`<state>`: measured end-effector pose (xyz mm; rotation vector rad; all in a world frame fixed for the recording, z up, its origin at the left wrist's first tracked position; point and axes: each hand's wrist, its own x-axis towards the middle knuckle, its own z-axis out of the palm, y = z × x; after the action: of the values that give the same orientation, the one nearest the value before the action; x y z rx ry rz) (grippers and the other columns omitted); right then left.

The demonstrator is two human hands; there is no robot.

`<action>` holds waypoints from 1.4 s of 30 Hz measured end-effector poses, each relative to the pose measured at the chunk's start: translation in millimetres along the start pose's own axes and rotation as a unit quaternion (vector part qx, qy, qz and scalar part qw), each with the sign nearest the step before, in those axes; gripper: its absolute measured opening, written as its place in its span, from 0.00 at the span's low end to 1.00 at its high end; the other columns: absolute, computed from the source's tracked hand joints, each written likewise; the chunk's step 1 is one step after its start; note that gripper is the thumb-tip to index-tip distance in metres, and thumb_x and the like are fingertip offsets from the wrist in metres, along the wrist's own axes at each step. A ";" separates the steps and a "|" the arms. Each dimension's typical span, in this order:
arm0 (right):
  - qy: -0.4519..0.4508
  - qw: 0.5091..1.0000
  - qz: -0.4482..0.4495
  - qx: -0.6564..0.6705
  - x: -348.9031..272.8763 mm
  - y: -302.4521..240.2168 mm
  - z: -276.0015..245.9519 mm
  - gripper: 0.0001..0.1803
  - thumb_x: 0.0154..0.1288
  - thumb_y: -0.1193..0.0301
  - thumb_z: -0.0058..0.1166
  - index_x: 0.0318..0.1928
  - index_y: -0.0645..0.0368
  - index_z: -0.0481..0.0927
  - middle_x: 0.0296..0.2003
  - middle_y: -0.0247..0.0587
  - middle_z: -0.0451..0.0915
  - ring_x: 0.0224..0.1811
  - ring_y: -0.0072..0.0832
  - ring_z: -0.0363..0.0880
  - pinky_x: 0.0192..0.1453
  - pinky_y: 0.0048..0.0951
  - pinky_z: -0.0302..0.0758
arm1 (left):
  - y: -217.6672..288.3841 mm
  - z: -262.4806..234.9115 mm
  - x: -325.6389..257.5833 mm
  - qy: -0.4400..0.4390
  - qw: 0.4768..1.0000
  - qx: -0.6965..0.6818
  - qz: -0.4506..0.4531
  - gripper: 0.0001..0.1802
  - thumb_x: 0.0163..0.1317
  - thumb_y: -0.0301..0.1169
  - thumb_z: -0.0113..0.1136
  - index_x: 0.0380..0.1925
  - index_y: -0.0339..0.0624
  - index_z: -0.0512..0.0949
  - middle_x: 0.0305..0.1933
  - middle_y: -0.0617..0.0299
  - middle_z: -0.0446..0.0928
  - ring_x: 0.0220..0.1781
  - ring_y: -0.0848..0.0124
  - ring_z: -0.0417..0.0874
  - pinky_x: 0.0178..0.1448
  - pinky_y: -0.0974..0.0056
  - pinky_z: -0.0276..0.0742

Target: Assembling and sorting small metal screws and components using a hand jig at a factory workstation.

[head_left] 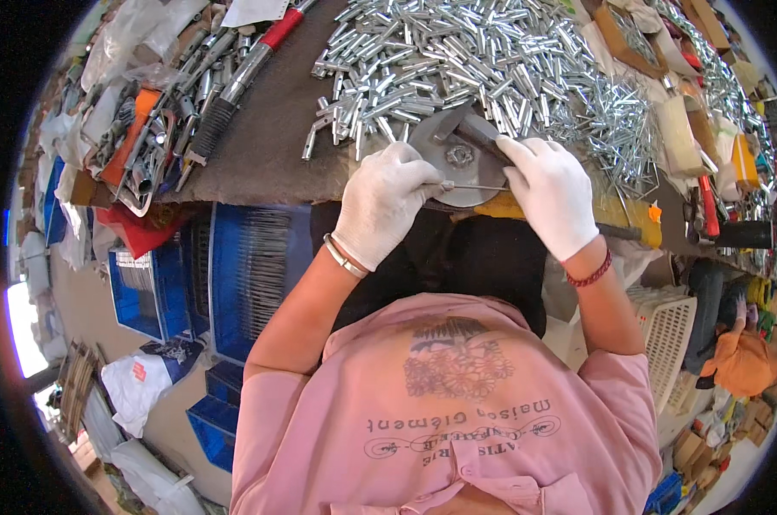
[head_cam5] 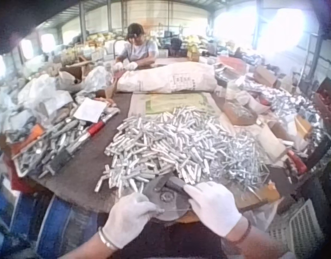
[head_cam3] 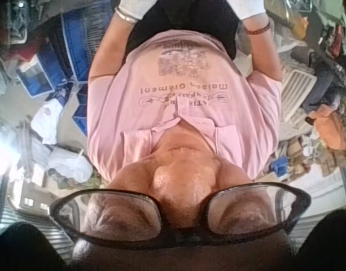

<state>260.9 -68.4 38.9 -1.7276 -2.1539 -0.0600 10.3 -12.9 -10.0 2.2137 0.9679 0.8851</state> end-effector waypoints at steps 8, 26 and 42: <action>0.038 0.991 0.063 0.113 -43.3 -11.2 -17.7 0.25 0.68 0.76 0.65 0.65 0.46 0.84 0.48 0.42 0.81 0.41 0.46 0.86 0.45 0.41 0.84 | -3.1 -4.7 2.4 0.030 0.996 0.029 0.076 0.08 0.56 0.28 0.77 0.35 0.46 0.88 0.36 0.59 0.81 0.42 0.55 0.86 0.46 0.52 0.82; 0.082 0.996 -0.034 0.002 -19.9 -10.7 -9.0 0.14 0.66 0.70 0.69 0.52 0.51 0.89 0.39 0.45 0.81 0.38 0.43 0.84 0.44 0.40 0.81 | -4.2 -6.5 1.1 -0.008 0.998 -0.065 0.008 0.08 0.54 0.24 0.78 0.34 0.44 0.90 0.36 0.57 0.82 0.42 0.55 0.86 0.46 0.54 0.81; -0.255 0.763 0.327 0.496 -47.7 -63.0 1.5 0.11 0.71 0.74 0.62 0.50 0.66 0.85 0.31 0.42 0.86 0.32 0.23 0.85 0.41 0.29 0.81 | 45.5 16.8 -40.3 0.046 0.905 -0.288 -0.309 0.33 0.75 0.19 0.60 0.79 0.39 0.67 0.38 0.61 0.86 0.28 0.80 0.81 0.32 0.71 0.78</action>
<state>209.0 -127.9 35.0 -1.7075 -1.1975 1.5778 20.6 -74.6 -2.3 1.2633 1.1696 0.8279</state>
